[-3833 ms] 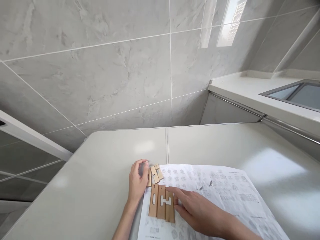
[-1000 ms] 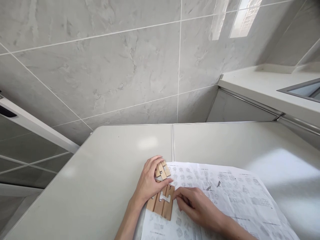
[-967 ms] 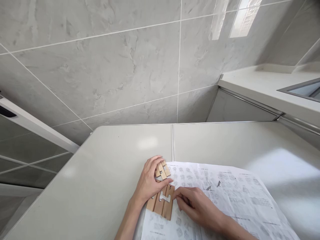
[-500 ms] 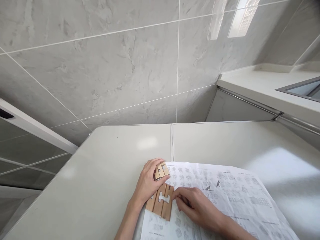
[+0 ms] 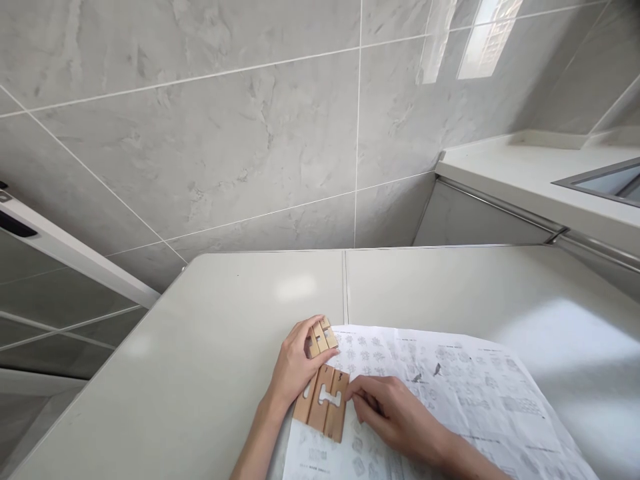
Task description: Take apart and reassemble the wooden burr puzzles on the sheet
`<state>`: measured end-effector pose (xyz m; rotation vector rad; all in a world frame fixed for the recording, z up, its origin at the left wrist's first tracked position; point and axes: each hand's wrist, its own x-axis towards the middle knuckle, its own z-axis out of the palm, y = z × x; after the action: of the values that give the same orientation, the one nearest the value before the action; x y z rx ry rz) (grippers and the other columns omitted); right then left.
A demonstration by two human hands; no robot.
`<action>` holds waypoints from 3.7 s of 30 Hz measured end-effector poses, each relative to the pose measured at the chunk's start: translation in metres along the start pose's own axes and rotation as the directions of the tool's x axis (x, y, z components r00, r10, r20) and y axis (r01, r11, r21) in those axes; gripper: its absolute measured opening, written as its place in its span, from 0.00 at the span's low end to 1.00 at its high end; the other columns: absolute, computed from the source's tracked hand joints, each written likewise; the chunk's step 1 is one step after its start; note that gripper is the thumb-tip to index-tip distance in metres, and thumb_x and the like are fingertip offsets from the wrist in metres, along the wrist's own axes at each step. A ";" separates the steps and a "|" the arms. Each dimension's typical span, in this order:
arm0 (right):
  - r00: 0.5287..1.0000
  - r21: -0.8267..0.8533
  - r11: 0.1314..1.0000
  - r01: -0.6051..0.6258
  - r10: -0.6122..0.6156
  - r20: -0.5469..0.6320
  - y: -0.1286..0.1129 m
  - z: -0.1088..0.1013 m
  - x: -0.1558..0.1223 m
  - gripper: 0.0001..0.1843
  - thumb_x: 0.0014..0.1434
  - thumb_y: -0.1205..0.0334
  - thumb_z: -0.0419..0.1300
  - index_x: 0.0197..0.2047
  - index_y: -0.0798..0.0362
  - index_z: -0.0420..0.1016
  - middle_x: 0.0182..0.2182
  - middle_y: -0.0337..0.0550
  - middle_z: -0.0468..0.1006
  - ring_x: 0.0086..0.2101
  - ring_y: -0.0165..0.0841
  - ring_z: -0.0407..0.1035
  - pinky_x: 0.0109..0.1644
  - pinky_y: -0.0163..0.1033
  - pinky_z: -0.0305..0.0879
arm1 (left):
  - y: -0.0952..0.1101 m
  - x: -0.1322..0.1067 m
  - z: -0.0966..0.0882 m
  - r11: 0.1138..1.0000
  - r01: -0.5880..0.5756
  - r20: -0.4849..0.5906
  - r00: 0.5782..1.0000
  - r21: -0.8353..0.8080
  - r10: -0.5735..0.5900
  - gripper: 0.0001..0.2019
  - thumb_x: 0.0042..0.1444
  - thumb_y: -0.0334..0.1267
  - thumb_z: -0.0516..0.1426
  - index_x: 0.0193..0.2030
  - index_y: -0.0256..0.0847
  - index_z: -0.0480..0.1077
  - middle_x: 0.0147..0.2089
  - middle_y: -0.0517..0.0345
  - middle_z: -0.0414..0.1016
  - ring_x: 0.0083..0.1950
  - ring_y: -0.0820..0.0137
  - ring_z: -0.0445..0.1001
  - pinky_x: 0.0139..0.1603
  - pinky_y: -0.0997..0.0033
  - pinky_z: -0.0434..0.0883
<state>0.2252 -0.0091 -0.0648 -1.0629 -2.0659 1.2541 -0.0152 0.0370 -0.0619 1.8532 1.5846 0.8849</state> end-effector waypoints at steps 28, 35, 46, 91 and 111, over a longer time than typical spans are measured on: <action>0.953 0.931 0.203 -0.303 0.061 0.297 -0.018 -0.044 0.009 0.27 0.79 0.40 0.54 0.63 0.49 0.81 0.56 0.52 0.85 0.61 0.48 0.76 0.69 0.54 0.66 | 0.064 -0.032 0.025 0.973 -0.048 0.167 0.982 -0.225 0.087 0.39 0.54 0.50 0.77 0.72 0.56 0.71 0.70 0.51 0.77 0.65 0.52 0.80 0.62 0.53 0.83; 0.948 0.935 0.171 -0.311 0.124 0.293 -0.007 -0.044 0.008 0.20 0.76 0.49 0.63 0.59 0.54 0.84 0.51 0.55 0.87 0.56 0.49 0.79 0.62 0.51 0.71 | 0.062 -0.029 0.021 0.981 -0.092 0.164 0.979 -0.170 0.120 0.49 0.50 0.57 0.77 0.76 0.54 0.65 0.74 0.45 0.71 0.72 0.45 0.72 0.71 0.43 0.74; 0.945 0.554 0.766 -0.326 0.278 0.172 -0.007 -0.060 0.009 0.27 0.76 0.35 0.53 0.46 0.52 0.75 0.40 0.48 0.86 0.38 0.39 0.81 0.41 0.41 0.75 | 0.067 -0.025 0.021 0.855 0.144 0.182 0.982 -0.497 -0.059 0.35 0.53 0.42 0.76 0.66 0.49 0.72 0.63 0.49 0.80 0.66 0.52 0.75 0.69 0.53 0.70; 0.947 0.142 0.936 -0.321 0.315 0.058 -0.028 -0.097 -0.007 0.24 0.78 0.40 0.52 0.33 0.46 0.59 0.27 0.35 0.69 0.26 0.34 0.60 0.30 0.39 0.57 | 0.075 -0.036 0.037 0.831 0.212 0.182 0.974 -0.514 -0.135 0.38 0.52 0.45 0.77 0.68 0.48 0.71 0.39 0.62 0.75 0.41 0.66 0.77 0.48 0.66 0.71; 0.945 0.297 0.898 -0.324 0.296 0.137 -0.032 -0.099 -0.010 0.32 0.76 0.28 0.46 0.38 0.47 0.71 0.30 0.36 0.65 0.31 0.35 0.58 0.37 0.41 0.60 | 0.075 -0.035 0.035 0.833 0.216 0.208 0.970 -0.509 -0.125 0.38 0.53 0.46 0.76 0.69 0.46 0.69 0.36 0.60 0.77 0.41 0.64 0.77 0.41 0.69 0.69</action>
<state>0.2922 0.0246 0.0084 -1.2325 -1.7160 1.7525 0.0565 -0.0091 -0.0320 1.3312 1.2193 0.9408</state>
